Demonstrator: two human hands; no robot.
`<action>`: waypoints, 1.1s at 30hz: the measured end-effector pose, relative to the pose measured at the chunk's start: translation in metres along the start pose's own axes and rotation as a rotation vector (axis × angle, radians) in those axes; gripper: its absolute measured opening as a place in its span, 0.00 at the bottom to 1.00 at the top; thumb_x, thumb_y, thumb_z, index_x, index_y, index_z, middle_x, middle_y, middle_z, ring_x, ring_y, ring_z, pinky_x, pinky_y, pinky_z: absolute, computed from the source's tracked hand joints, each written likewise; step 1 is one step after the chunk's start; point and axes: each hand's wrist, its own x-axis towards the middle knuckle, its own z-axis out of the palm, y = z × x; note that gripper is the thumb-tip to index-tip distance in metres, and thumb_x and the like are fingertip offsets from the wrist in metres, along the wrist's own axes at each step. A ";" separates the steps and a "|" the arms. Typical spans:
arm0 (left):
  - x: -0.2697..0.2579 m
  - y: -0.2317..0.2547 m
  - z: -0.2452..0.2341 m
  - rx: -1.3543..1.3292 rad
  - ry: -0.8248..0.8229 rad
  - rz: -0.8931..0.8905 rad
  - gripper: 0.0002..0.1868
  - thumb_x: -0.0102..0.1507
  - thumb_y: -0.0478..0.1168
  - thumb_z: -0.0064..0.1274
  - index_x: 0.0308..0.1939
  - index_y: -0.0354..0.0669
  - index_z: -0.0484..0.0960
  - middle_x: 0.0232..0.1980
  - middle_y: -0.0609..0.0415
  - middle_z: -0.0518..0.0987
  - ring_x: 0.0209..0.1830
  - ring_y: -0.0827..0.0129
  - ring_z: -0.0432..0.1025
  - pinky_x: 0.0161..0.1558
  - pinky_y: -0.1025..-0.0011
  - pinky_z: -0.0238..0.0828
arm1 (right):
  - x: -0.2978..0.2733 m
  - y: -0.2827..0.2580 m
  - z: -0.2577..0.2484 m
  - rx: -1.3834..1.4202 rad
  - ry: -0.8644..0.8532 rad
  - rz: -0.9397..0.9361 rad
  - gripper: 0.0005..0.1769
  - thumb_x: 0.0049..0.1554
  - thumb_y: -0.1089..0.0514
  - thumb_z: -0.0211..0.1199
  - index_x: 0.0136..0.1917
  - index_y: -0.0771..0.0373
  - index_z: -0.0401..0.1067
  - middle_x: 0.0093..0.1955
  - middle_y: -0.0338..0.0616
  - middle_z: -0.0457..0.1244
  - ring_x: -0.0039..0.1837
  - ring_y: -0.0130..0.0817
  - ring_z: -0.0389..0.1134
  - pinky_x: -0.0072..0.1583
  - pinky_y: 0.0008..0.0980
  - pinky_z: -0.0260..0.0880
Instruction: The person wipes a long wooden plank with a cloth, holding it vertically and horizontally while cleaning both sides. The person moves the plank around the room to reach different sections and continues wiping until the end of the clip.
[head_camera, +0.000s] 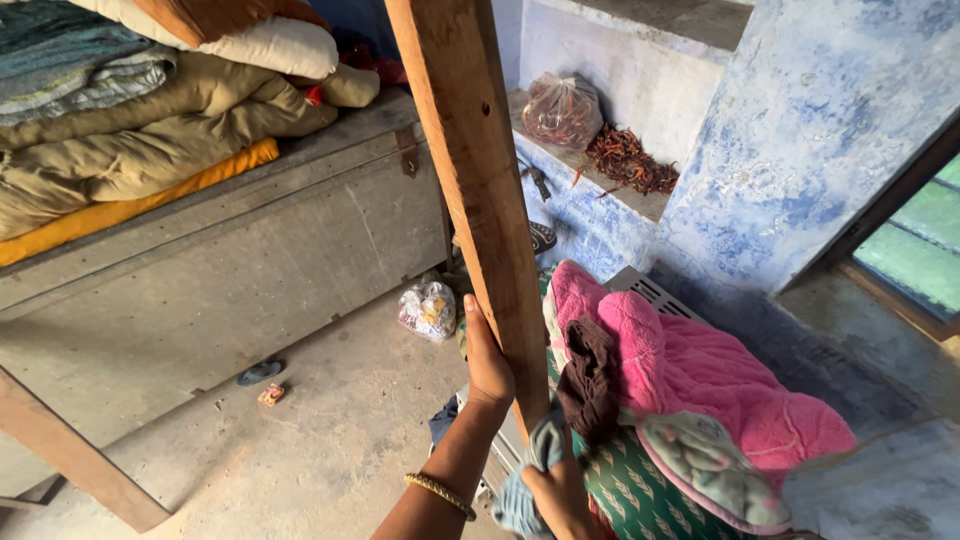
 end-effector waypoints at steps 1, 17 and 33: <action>0.000 -0.001 -0.001 0.008 0.018 0.028 0.38 0.70 0.66 0.29 0.63 0.37 0.74 0.49 0.47 0.80 0.43 0.64 0.76 0.48 0.65 0.74 | -0.003 -0.023 0.001 0.014 0.021 -0.013 0.50 0.41 0.65 0.62 0.77 0.62 0.51 0.72 0.56 0.59 0.73 0.45 0.61 0.71 0.36 0.57; -0.004 0.014 -0.015 -0.006 0.103 0.078 0.39 0.70 0.67 0.28 0.68 0.38 0.70 0.57 0.48 0.78 0.53 0.64 0.74 0.56 0.67 0.71 | -0.001 0.104 -0.027 -0.193 -0.085 0.122 0.45 0.39 0.66 0.66 0.71 0.57 0.60 0.65 0.55 0.63 0.68 0.46 0.67 0.67 0.41 0.66; -0.010 0.039 -0.035 -0.023 -0.195 -0.115 0.48 0.67 0.75 0.19 0.46 0.33 0.78 0.36 0.43 0.80 0.34 0.57 0.76 0.42 0.61 0.75 | 0.014 -0.035 -0.029 -0.040 0.136 -0.208 0.34 0.45 0.56 0.79 0.61 0.70 0.69 0.55 0.52 0.68 0.56 0.40 0.69 0.60 0.34 0.68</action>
